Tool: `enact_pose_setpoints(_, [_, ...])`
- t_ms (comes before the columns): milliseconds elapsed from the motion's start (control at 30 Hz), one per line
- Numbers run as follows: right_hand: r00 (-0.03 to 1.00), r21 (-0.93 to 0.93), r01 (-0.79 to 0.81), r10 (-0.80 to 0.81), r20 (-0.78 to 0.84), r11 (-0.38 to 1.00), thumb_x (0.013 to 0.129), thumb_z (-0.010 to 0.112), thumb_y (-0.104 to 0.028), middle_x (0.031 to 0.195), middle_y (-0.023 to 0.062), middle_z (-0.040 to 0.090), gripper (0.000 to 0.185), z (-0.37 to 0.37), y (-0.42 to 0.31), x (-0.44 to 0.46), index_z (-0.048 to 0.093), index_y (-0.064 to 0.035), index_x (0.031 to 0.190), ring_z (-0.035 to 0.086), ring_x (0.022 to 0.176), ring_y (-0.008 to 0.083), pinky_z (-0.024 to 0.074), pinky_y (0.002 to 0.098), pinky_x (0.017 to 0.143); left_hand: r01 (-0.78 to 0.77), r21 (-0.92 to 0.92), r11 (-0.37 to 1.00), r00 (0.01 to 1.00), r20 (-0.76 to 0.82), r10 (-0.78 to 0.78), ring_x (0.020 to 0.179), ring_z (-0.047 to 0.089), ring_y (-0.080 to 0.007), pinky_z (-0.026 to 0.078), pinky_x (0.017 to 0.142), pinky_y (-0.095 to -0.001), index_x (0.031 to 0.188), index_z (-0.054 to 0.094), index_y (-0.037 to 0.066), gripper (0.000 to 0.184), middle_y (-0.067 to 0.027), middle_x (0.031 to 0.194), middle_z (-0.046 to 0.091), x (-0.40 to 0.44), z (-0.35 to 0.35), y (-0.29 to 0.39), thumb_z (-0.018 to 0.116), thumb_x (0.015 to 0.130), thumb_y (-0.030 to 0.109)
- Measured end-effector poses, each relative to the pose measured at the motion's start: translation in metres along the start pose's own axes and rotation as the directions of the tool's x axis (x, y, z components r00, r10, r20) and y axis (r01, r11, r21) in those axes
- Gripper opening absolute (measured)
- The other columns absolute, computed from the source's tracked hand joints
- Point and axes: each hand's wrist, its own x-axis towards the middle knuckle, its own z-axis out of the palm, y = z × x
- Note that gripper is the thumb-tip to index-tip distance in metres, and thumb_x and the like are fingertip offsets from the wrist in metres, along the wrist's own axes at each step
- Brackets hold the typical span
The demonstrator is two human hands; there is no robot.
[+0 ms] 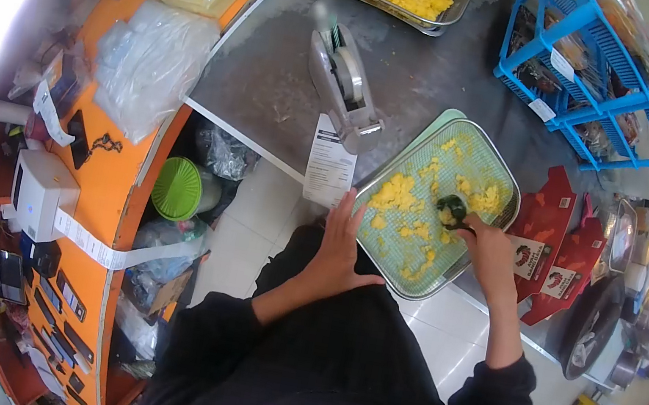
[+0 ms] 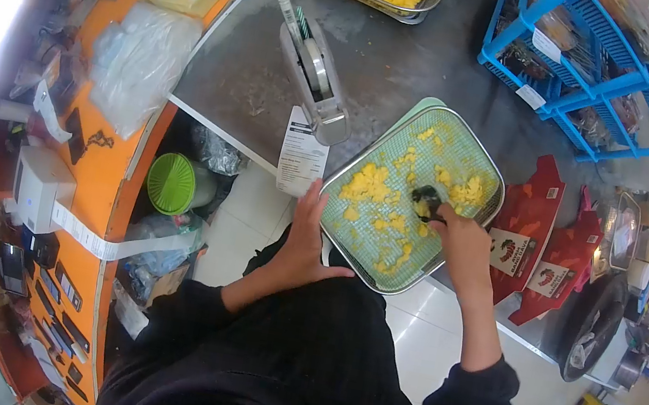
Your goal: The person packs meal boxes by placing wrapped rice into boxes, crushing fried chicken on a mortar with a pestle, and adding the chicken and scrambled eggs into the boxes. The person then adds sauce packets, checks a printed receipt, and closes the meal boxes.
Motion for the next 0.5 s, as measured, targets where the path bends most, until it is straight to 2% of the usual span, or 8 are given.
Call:
enact_pose_setpoints(33, [0.998,0.089,-0.054,0.056,-0.017,0.995,0.080,0.059,-0.013,0.075,0.0126,0.063,0.021,-0.002,-0.004,-0.002,0.057,-0.0054,0.098,0.063,0.071,0.0320,0.0489,0.0410,0.068,-0.008,-0.039,0.999,1.000,-0.010,0.008,0.135,0.007,-0.0437,0.010,0.108,-0.0522,0.139,0.004,-0.001,0.122,-0.0290,0.145,0.004,0.001,0.003,-0.002,0.083,0.057,0.041])
enact_pose_setpoints(133, [0.907,-0.105,-0.186,0.129,-0.401,0.977,0.084,0.051,-0.007,0.069,0.0120,0.060,0.025,0.027,-0.006,0.016,0.052,-0.0036,0.109,0.062,0.064,0.0308,0.0493,0.0387,0.049,-0.023,-0.130,0.991,1.000,-0.019,0.020,0.137,0.001,-0.0433,0.005,0.108,-0.0559,0.141,0.002,0.000,0.124,-0.0275,0.146,-0.002,0.003,0.008,-0.010,0.082,0.056,0.041])
enact_pose_setpoints(233, [0.975,-0.200,-0.216,0.203,-0.085,0.956,0.083,0.048,-0.003,0.081,0.0156,0.060,0.032,0.065,-0.036,0.048,0.048,-0.0006,0.115,0.063,0.066,0.0266,0.0515,0.0350,0.052,-0.019,-0.170,0.985,1.000,0.000,0.019,0.137,-0.001,-0.0433,0.004,0.108,-0.0558,0.141,-0.001,0.000,0.127,-0.0276,0.146,-0.004,0.005,0.010,-0.015,0.083,0.055,0.042])
enact_pose_setpoints(300, [0.992,-0.286,-0.038,0.002,-0.124,0.957,0.081,0.049,-0.002,0.093,0.0168,0.059,0.040,0.088,-0.075,0.018,0.046,-0.0003,0.120,0.063,0.065,0.0233,0.0515,0.0333,0.051,-0.030,-0.169,0.985,1.000,-0.002,0.030,0.137,-0.003,-0.0430,0.003,0.108,-0.0562,0.141,-0.003,0.000,0.129,-0.0276,0.146,-0.005,0.009,0.009,-0.019,0.083,0.055,0.042])
enact_pose_setpoints(367, [0.996,-0.146,0.042,-0.029,0.087,0.988,0.079,0.048,-0.001,0.104,0.0185,0.057,0.049,0.066,-0.103,-0.025,0.043,-0.0011,0.127,0.063,0.069,0.0241,0.0519,0.0343,0.053,-0.037,-0.171,0.985,0.999,-0.006,0.037,0.137,-0.003,-0.0430,0.002,0.107,-0.0565,0.141,-0.004,0.000,0.129,-0.0277,0.146,-0.005,0.010,0.007,-0.022,0.083,0.055,0.043])
enact_pose_setpoints(467, [0.988,-0.293,0.145,-0.155,-0.012,0.945,0.079,0.048,-0.002,0.103,0.0175,0.058,0.047,0.057,-0.079,-0.048,0.047,-0.0034,0.125,0.063,0.066,0.0232,0.0515,0.0331,0.051,-0.020,-0.170,0.985,0.999,0.035,0.027,0.137,-0.004,-0.0429,0.000,0.107,-0.0568,0.141,-0.005,0.000,0.128,-0.0277,0.146,-0.006,0.012,0.003,-0.023,0.082,0.056,0.042])
enact_pose_setpoints(500, [0.995,-0.345,0.016,-0.047,-0.082,0.938,0.080,0.048,-0.002,0.099,0.0162,0.060,0.045,0.049,-0.070,-0.034,0.049,-0.0061,0.124,0.063,0.064,0.0232,0.0514,0.0330,0.050,-0.008,-0.168,0.986,0.998,0.054,0.018,0.137,-0.004,-0.0428,0.000,0.107,-0.0568,0.141,-0.005,0.000,0.128,-0.0277,0.146,-0.006,0.011,0.002,-0.022,0.082,0.057,0.041])
